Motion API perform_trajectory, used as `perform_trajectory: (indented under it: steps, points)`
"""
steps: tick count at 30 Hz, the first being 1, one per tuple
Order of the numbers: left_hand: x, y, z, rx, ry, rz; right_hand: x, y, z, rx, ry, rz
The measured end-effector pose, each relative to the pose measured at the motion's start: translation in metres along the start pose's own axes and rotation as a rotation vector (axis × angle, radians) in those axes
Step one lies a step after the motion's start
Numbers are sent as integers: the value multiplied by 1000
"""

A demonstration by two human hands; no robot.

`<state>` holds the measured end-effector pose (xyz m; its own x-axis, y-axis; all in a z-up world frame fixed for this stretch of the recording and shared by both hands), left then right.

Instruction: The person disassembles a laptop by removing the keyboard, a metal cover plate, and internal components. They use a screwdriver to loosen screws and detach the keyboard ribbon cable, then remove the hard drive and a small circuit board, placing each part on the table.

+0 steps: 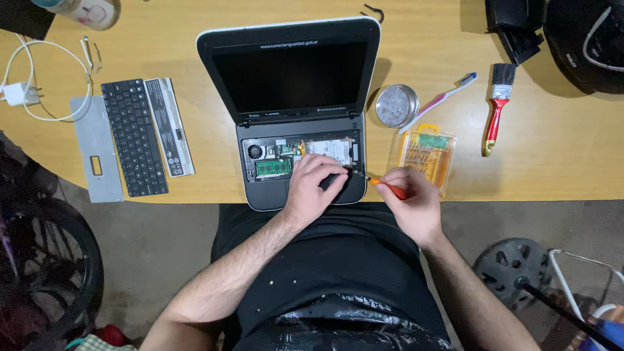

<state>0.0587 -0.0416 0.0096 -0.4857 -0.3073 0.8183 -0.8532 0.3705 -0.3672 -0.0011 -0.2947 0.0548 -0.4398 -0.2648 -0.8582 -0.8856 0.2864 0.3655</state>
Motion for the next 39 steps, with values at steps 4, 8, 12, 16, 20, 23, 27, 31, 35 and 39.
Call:
perform_trajectory:
  steps: [4, 8, 12, 16, 20, 23, 27, 31, 35, 39]
  points:
    - [4, -2, -1, 11, 3, 31, -12, 1, 11, -108, -348, 117]
    - [6, -1, 2, 16, -27, 78, 10, -6, 24, -123, -452, 202]
    - [16, -4, 1, -31, -82, 115, 12, -1, 43, -128, -225, 246]
    - [23, -7, -3, -25, -114, 153, 11, -5, 56, -135, -172, 278]
    - [22, -6, -3, -13, -152, 187, 8, -11, 57, -137, -57, 297]
    - [22, -6, -1, -10, -159, 203, 20, -15, 57, -126, -21, 316]
    - [30, -10, -6, 15, -167, 245, 18, -14, 58, -121, 7, 325]
    - [31, -9, -9, 35, -134, 239, 25, -15, 58, -125, 48, 309]
    - [32, -8, -12, 55, -56, 226, 19, -12, 55, -154, 146, 298]
    - [28, -8, -11, 28, -11, 214, 9, -21, 41, -76, 352, 273]
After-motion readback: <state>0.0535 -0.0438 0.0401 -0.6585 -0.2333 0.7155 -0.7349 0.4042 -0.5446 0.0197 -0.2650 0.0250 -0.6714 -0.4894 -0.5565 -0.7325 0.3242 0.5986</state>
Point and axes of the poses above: each hand's wrist, its own y-axis away from the middle knuckle, its own z-axis out of the palm, x = y × z, the point moved 6 cm from there along -y, towards the middle knuckle, and after that the axes turned 14 degrees about z, right-handed, at the moved point
